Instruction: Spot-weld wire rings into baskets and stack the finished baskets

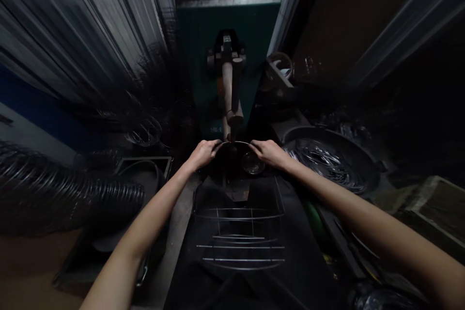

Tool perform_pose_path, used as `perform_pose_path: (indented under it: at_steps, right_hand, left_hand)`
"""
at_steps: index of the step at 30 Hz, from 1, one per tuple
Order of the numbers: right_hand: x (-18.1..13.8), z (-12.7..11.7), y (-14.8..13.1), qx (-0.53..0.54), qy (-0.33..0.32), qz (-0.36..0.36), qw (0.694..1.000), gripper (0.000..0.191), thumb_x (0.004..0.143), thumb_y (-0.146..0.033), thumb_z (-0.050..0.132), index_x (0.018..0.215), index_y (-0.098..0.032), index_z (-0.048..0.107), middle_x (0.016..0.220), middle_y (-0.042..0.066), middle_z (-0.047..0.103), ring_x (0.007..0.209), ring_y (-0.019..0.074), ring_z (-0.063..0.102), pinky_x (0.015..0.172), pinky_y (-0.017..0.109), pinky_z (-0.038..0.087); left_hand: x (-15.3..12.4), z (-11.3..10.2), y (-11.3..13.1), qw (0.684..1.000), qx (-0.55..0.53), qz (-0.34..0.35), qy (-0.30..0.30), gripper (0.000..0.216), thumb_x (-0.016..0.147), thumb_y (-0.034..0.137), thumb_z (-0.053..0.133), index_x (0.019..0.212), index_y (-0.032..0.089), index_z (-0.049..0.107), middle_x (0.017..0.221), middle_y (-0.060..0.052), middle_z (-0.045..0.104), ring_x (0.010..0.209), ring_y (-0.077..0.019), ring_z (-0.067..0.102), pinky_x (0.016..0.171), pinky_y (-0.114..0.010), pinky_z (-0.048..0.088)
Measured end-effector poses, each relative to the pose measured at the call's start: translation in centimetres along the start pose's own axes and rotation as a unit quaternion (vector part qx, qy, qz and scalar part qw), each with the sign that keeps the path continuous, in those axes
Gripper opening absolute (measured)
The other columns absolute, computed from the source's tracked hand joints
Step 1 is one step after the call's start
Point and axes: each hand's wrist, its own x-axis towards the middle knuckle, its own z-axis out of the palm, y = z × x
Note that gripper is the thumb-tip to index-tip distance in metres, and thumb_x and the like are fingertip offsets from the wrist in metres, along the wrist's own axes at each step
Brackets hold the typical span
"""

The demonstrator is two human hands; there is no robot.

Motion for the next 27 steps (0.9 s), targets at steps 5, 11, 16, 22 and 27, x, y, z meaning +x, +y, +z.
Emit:
perform_pose_path:
  at_steps: [5,11,16,22,27]
  right_hand:
    - [0.6,0.2,-0.8,0.009,0.006,0.004,1.000,0.032,0.096,-0.037,0.035,0.096,-0.020,0.062,0.087,0.007,0.068,0.077,0.0189,0.063,0.065,0.024,0.038]
    - [-0.6,-1.1,0.0,0.149,-0.057,0.001,0.987,0.034,0.096,-0.033,0.034,0.098,-0.017,0.065,0.096,0.006,0.068,0.087,0.0174,0.062,0.073,0.022,0.042]
    - [-1.4,-1.5,1.4,0.220,-0.113,0.025,0.969,0.038,0.094,-0.038,0.039,0.099,-0.013,0.066,0.095,0.007,0.068,0.087,0.0188,0.062,0.072,0.024,0.045]
    - [-3.7,-0.2,-0.1,0.180,-0.024,-0.001,0.983,0.028,0.093,-0.030,0.041,0.095,-0.017,0.066,0.094,0.006,0.068,0.085,0.0171,0.062,0.074,0.023,0.042]
    - [-7.2,-1.1,-0.6,0.115,0.094,-0.025,0.989,0.032,0.093,-0.034,0.037,0.098,-0.017,0.063,0.084,0.008,0.067,0.074,0.0187,0.061,0.067,0.024,0.040]
  left_hand:
    - [-0.3,-0.6,-0.4,1.000,-0.011,-0.008,0.000,0.031,0.091,0.034,0.039,0.090,0.016,0.065,0.070,-0.003,0.064,0.061,-0.0130,0.056,0.058,-0.021,0.035]
    - [-0.1,-0.5,-1.0,1.000,-0.016,0.009,0.003,0.035,0.090,0.037,0.037,0.094,0.017,0.066,0.080,-0.006,0.068,0.068,-0.0151,0.059,0.062,-0.022,0.038]
    - [0.1,0.2,-1.0,1.000,-0.024,-0.002,0.009,0.036,0.091,0.039,0.037,0.093,0.017,0.066,0.071,-0.003,0.065,0.060,-0.0129,0.055,0.058,-0.021,0.036]
    - [-3.3,-1.0,0.7,0.994,-0.102,-0.035,0.025,0.033,0.090,0.040,0.042,0.097,0.019,0.066,0.079,-0.003,0.067,0.069,-0.0131,0.059,0.066,-0.022,0.041]
    - [-12.5,0.6,-1.0,0.879,-0.386,-0.189,0.206,0.043,0.086,0.049,0.046,0.110,0.017,0.063,0.089,-0.006,0.068,0.086,-0.0157,0.062,0.079,-0.025,0.047]
